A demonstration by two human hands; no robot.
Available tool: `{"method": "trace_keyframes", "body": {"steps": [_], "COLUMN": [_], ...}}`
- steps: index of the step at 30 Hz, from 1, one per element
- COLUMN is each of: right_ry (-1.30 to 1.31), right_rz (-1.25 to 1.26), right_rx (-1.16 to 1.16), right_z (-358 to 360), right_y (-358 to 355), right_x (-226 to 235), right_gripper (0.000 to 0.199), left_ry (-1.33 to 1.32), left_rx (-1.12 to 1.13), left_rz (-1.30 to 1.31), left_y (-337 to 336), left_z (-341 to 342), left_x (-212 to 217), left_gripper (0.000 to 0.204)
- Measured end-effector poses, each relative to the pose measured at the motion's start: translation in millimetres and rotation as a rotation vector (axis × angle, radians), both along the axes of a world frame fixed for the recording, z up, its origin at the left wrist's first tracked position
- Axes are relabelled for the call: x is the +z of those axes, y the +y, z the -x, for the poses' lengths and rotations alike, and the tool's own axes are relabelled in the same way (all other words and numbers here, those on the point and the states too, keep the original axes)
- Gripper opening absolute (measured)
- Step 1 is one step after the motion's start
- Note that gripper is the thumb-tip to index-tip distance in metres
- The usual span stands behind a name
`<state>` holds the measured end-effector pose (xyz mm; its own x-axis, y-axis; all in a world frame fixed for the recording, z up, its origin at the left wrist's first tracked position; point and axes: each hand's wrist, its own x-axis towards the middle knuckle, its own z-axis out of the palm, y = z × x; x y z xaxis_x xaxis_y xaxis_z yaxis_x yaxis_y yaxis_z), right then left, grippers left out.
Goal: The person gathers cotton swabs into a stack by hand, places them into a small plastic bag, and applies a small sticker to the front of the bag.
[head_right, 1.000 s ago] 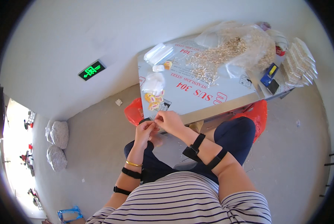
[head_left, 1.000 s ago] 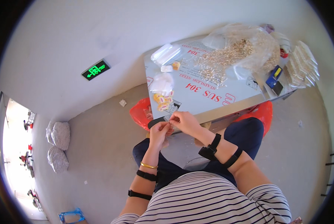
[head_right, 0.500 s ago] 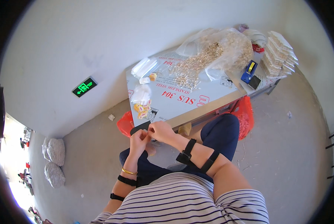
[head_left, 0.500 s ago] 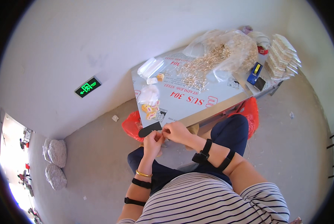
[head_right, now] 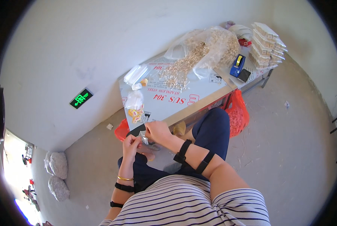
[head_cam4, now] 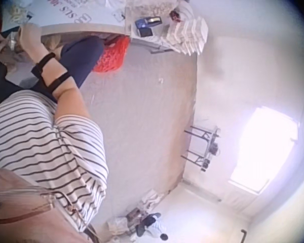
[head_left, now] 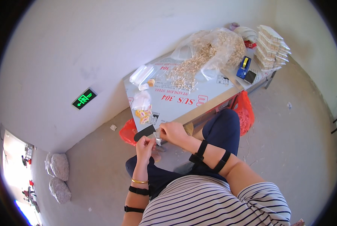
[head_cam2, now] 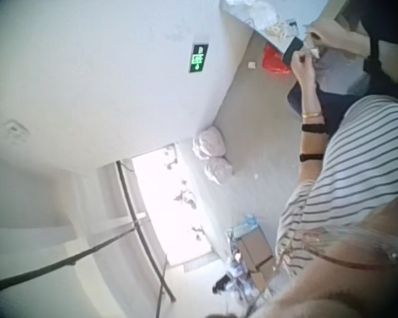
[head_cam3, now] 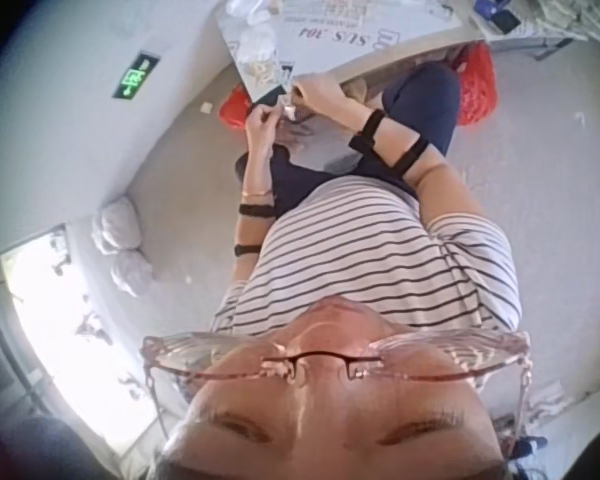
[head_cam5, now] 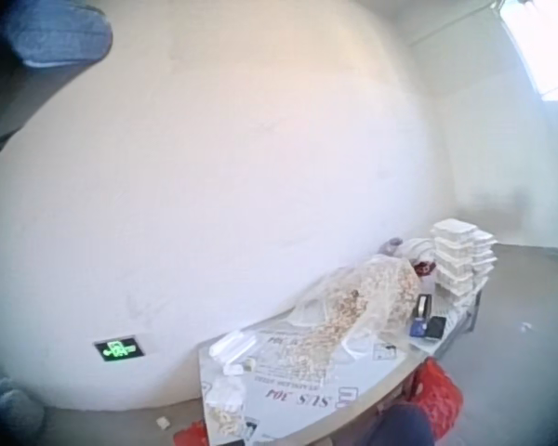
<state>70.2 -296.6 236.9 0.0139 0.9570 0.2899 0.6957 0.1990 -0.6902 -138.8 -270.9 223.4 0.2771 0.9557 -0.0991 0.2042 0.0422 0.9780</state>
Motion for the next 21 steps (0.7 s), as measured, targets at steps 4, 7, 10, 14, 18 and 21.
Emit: {"method": "trace_keyframes", "body": {"steps": [4, 7, 10, 14, 18, 21], "right_ry": [-0.033, 0.419, 0.72, 0.806, 0.801, 0.69], "right_rz": [-0.138, 0.056, 0.152, 0.274, 0.29, 0.337], "right_rx": [-0.038, 0.181, 0.368, 0.454, 0.374, 0.286], "right_z": [5, 1, -12, -29, -23, -14], "right_y": [-12, -14, -8, -4, -1, 2], "right_x": [7, 23, 23, 23, 21, 16], "right_gripper": [0.016, 0.012, 0.01, 0.006, 0.006, 0.004], "left_ry": [0.276, 0.094, -0.378, -0.694, -0.418, -0.178], "left_rx": [-0.01, 0.184, 0.197, -0.155, 0.095, 0.154], "left_rz": [-0.351, -0.585, 0.079, 0.229, 0.005, -0.369], "left_y": [-9, 3, 1, -11, -15, -20], "left_z": [-6, 3, 6, 12, 19, 18], "left_x": [3, -7, 12, 32, 39, 47], "left_gripper": [0.027, 0.051, 0.068, 0.056, 0.044, 0.039]}}
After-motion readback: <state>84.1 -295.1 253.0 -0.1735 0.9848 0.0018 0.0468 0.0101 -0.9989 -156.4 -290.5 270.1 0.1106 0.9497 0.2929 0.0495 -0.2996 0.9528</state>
